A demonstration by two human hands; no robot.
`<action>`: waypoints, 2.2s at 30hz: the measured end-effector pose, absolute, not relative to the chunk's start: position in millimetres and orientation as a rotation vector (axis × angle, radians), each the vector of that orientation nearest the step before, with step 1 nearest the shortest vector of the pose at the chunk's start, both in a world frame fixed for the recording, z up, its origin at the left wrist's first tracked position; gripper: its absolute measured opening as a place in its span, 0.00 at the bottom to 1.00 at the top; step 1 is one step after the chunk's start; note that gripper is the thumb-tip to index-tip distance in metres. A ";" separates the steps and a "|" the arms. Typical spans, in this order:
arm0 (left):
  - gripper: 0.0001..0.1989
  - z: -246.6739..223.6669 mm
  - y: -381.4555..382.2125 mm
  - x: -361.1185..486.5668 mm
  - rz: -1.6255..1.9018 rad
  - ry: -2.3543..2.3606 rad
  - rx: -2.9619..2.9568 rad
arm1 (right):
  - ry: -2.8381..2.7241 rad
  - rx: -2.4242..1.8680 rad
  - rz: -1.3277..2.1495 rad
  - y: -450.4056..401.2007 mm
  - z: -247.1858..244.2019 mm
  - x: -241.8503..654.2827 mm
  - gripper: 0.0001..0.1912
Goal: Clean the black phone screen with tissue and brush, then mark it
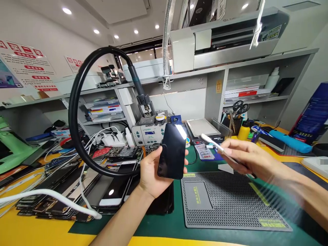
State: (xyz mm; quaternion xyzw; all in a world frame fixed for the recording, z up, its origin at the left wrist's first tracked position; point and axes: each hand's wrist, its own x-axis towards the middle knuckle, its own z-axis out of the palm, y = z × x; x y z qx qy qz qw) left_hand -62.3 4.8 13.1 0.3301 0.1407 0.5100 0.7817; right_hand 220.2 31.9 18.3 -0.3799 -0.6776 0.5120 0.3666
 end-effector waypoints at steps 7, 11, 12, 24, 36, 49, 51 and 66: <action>0.26 11.4 2.4 -60.1 1.068 0.301 0.773 | -2.004 -0.972 1.187 12.5 10.4 192.1 0.18; 0.26 9.3 2.5 -58.7 1.046 0.302 0.757 | -1.996 -1.049 0.937 12.1 11.6 190.7 0.18; 0.27 8.9 2.7 -58.5 1.042 0.301 0.756 | -1.963 -1.061 0.877 12.6 12.4 192.2 0.18; 0.26 6.1 3.3 -56.5 0.996 0.323 0.735 | -1.999 -1.062 0.946 13.6 11.1 195.7 0.19; 0.26 3.6 2.4 -50.7 0.988 0.355 0.678 | -1.778 -1.011 1.158 24.0 9.8 201.3 0.20; 0.28 6.6 0.3 -50.0 0.977 0.361 0.644 | -1.770 -1.009 1.108 29.4 10.3 202.7 0.19; 0.28 5.9 -0.3 -50.3 0.968 0.343 0.643 | -1.799 -1.023 1.068 29.4 10.3 203.9 0.20; 0.29 4.6 -1.6 -48.9 0.946 0.332 0.654 | -1.739 -1.083 0.780 27.3 10.7 205.5 0.17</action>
